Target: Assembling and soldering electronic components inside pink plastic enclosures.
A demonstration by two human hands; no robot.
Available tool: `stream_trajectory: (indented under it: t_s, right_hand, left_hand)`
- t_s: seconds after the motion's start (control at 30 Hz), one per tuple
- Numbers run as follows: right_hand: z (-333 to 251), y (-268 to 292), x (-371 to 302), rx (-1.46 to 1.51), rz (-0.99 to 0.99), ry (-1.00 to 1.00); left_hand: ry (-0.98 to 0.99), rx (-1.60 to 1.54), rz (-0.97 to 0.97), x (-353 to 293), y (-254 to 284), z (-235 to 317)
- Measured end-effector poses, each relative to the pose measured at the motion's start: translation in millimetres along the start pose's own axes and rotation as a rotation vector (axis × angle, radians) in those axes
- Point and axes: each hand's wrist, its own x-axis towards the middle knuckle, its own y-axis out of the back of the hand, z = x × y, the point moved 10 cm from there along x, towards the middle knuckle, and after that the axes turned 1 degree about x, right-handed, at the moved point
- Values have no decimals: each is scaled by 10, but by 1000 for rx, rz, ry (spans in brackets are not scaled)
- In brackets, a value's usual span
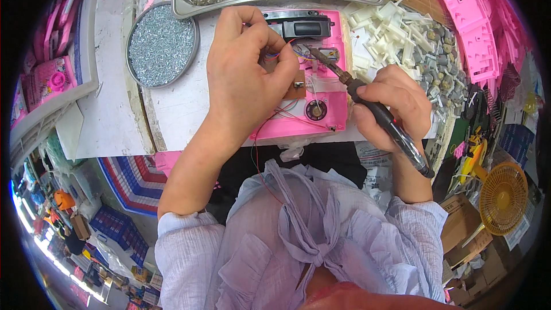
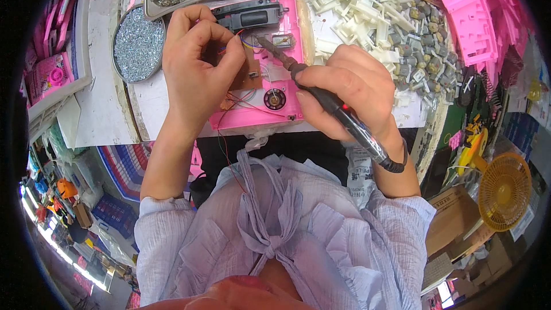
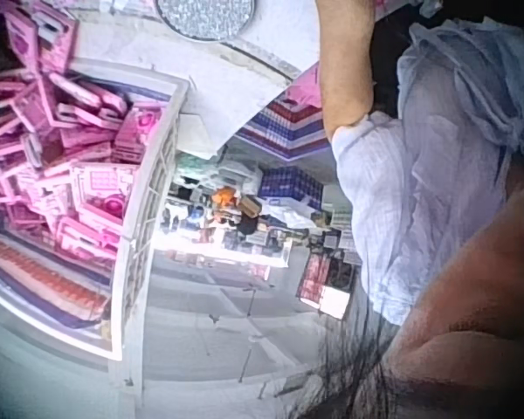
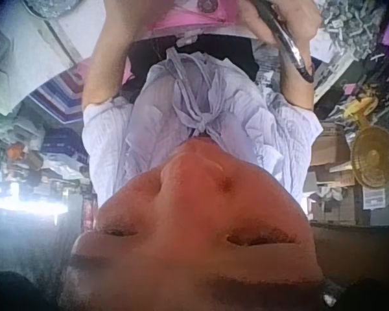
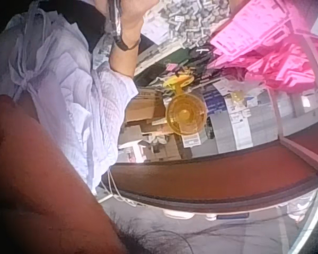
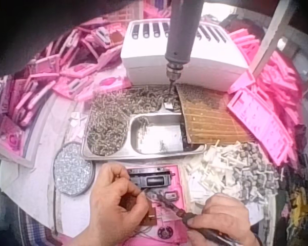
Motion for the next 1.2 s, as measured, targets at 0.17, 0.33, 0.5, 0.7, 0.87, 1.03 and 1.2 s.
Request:
stream_trajectory:
  t_s: [0.17,0.33,0.5,0.7,0.87,1.03,1.2]
  right_hand:
    - [22,-11,54,4,57,-12]
    - [57,-51,67,24,68,-8]
    - [63,-57,92,21,59,-10]
    - [68,-52,94,14,69,-2]
    - [82,-44,84,19,53,-17]
    - [38,2,25,4,-2,-23]
    - [32,89,-7,7,46,-19]
  left_hand:
    - [-59,49,32,-2,-2,32]
    - [-82,53,45,-6,1,41]
    - [-68,35,44,-6,-1,35]
    - [-90,58,51,-6,-10,38]
    - [-102,78,60,-11,-10,65]
    - [-73,56,62,-17,-16,50]
    - [-81,79,62,-17,-20,45]
